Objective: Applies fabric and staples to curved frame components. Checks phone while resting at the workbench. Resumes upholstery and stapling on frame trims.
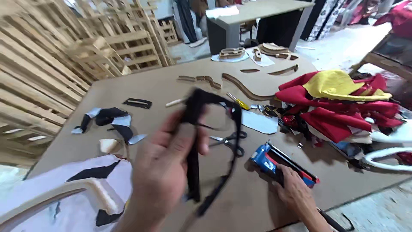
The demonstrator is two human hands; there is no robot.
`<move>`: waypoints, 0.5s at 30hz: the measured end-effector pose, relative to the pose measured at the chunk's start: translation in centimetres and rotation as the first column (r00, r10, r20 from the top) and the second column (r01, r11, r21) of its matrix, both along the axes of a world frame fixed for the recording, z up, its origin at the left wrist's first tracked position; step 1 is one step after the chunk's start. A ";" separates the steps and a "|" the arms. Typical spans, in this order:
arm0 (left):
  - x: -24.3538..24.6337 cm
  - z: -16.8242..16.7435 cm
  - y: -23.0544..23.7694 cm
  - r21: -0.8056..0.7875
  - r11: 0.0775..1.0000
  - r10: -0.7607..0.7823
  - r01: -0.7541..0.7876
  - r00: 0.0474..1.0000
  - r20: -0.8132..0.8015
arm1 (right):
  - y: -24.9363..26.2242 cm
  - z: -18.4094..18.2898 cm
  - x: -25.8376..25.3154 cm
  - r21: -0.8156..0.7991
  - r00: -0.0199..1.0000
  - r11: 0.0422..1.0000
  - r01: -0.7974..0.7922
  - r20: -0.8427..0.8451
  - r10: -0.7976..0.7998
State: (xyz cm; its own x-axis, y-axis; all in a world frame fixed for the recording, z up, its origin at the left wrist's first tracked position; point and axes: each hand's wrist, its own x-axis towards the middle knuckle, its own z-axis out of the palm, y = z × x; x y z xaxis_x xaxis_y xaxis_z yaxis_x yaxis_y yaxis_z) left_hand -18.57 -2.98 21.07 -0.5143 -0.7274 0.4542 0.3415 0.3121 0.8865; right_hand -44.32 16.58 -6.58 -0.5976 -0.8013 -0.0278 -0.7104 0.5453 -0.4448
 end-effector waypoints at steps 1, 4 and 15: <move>0.6 0.9 -0.6 0.014 0.997 0.075 -0.073 0.989 -0.124 | 0.2 0.0 0.0 -0.022 1.000 1.000 -0.011 0.005 0.011; 2.5 -0.9 -1.7 0.189 0.943 0.322 -0.274 0.892 -0.316 | 0.2 0.7 -0.3 -0.031 0.994 0.997 -0.065 0.090 0.067; 8.9 -23.7 9.8 0.901 0.152 0.456 -0.405 0.838 0.300 | 0.9 1.8 -6.0 0.100 0.998 0.993 -0.066 -0.009 0.068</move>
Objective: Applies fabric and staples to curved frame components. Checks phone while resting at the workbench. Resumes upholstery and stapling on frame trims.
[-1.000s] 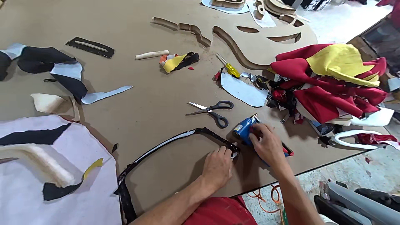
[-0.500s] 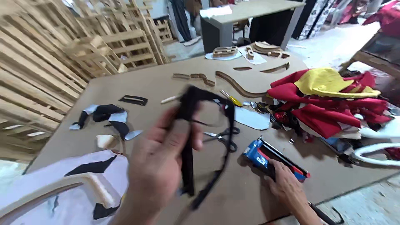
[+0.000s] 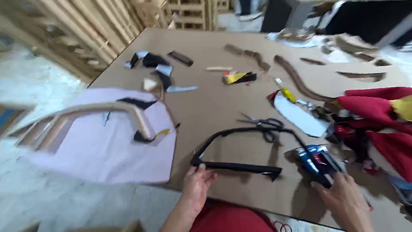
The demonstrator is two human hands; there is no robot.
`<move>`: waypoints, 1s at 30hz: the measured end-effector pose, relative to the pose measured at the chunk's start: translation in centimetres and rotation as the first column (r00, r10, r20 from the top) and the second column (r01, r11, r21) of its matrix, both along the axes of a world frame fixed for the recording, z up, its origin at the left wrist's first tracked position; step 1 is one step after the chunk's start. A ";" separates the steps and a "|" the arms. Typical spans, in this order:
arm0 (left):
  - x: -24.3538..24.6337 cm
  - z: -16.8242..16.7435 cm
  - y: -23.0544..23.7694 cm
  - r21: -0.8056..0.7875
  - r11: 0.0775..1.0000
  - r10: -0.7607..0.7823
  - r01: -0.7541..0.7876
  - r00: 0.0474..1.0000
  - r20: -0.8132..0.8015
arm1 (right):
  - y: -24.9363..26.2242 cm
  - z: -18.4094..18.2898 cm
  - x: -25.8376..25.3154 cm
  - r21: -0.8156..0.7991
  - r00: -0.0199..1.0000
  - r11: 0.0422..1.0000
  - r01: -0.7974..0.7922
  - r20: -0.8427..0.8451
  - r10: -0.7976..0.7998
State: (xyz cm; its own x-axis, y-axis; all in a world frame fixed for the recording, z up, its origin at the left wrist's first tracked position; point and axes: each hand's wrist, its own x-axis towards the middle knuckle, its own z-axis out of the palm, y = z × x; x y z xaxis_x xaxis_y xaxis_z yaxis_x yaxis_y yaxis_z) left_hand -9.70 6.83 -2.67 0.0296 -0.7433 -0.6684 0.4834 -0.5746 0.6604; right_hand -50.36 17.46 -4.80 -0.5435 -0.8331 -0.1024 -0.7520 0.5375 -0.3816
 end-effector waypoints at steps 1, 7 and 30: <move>0.3 -1.3 1.3 0.071 0.994 -0.081 0.081 0.997 0.006 | -0.9 0.0 -0.2 0.050 1.000 0.999 -0.017 -0.005 0.018; 4.1 -2.9 5.7 0.055 0.714 -0.592 0.698 0.560 0.580 | -5.5 1.2 -1.3 0.134 0.987 0.988 -0.071 -0.136 0.090; 9.9 -4.8 0.7 -0.140 0.503 0.097 0.853 0.105 0.990 | -22.2 -1.3 8.2 0.075 0.805 0.818 -0.570 -0.147 0.575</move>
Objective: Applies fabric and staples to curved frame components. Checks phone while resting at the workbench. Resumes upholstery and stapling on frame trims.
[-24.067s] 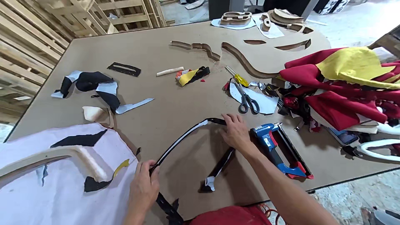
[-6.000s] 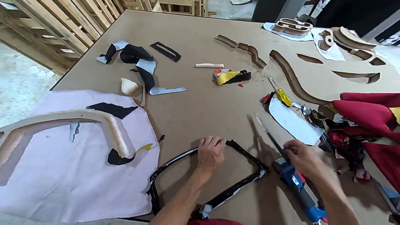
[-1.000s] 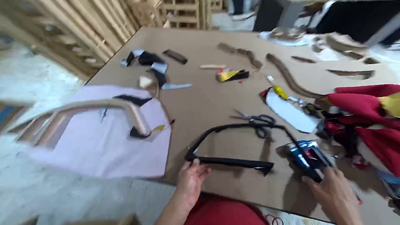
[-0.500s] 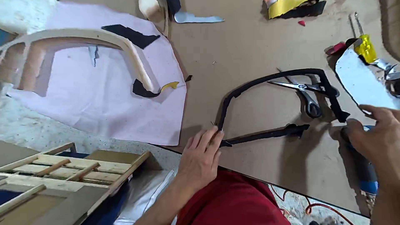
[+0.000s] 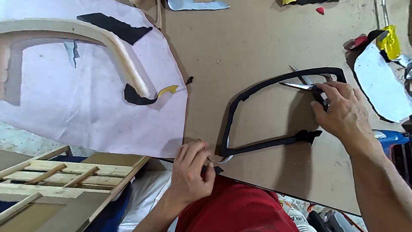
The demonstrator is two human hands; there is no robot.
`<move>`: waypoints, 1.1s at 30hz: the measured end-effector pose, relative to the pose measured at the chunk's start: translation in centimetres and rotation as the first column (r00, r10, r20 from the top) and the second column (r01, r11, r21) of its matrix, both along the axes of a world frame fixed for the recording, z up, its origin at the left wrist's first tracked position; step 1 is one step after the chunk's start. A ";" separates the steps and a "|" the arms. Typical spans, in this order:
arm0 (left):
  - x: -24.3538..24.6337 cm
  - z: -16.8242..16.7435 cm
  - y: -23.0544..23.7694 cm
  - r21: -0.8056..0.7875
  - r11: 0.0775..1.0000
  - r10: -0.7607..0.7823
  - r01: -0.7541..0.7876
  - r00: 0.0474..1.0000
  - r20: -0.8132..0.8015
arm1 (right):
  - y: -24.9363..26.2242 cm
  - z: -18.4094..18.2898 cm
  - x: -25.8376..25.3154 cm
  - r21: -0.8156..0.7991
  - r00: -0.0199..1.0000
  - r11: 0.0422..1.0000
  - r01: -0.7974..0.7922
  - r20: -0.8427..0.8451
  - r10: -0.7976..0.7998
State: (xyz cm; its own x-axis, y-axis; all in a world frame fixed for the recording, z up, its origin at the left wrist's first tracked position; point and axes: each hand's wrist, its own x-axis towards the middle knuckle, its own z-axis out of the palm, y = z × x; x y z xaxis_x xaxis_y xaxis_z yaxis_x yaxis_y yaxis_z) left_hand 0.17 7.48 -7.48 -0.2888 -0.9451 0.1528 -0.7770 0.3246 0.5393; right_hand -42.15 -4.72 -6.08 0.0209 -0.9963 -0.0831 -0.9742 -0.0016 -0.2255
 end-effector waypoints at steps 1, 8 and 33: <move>-0.8 0.1 -0.1 -0.025 1.000 -0.019 0.019 1.000 -0.010 | 0.0 -0.1 -0.1 0.002 1.000 1.000 -0.001 -0.001 0.001; -4.8 -2.7 0.5 -0.143 0.990 0.013 -0.007 0.999 0.038 | 2.5 4.3 -2.0 -0.077 0.992 0.989 0.126 0.024 -0.124; -3.5 -4.8 2.2 -0.207 0.977 0.059 -0.056 0.998 0.006 | 11.8 17.9 0.6 0.262 0.856 0.851 0.455 0.135 -0.499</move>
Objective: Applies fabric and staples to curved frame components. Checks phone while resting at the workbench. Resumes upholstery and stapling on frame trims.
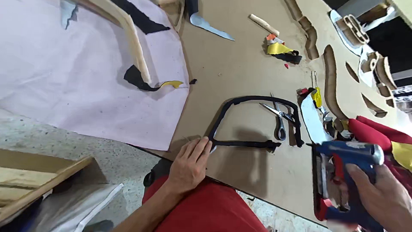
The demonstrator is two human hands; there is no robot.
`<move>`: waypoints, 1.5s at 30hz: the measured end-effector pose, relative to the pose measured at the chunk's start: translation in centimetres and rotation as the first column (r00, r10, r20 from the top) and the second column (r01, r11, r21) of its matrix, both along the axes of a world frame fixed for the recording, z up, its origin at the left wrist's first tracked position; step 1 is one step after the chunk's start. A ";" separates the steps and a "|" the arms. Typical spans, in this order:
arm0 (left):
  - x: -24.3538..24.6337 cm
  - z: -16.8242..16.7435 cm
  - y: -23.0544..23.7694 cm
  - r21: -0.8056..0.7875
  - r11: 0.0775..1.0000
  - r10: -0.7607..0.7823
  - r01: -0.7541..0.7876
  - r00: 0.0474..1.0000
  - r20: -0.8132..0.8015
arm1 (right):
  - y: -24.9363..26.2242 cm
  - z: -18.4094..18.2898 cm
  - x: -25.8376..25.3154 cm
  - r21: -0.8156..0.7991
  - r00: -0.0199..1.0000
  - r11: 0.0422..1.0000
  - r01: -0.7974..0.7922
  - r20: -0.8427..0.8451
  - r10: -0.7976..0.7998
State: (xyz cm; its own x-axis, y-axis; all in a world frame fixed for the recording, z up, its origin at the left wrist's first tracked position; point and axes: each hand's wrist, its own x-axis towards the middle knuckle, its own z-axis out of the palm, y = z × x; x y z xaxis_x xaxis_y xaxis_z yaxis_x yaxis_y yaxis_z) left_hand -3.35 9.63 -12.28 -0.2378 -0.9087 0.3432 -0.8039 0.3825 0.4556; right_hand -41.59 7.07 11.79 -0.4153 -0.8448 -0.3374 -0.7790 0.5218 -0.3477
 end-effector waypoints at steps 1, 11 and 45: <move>0.0 -0.2 0.0 -0.019 1.000 -0.009 0.009 1.000 -0.002 | -1.5 0.6 2.9 0.018 0.998 1.000 -0.017 0.062 0.016; -0.1 -1.3 0.3 -0.093 0.995 -0.043 0.045 0.999 0.023 | -11.6 -3.4 22.4 0.569 0.939 0.801 -0.186 0.342 -0.025; 0.6 -0.4 -0.5 -0.020 0.991 -0.131 0.131 0.991 -0.002 | -14.8 -4.2 27.4 0.701 0.962 0.702 0.124 0.090 -0.259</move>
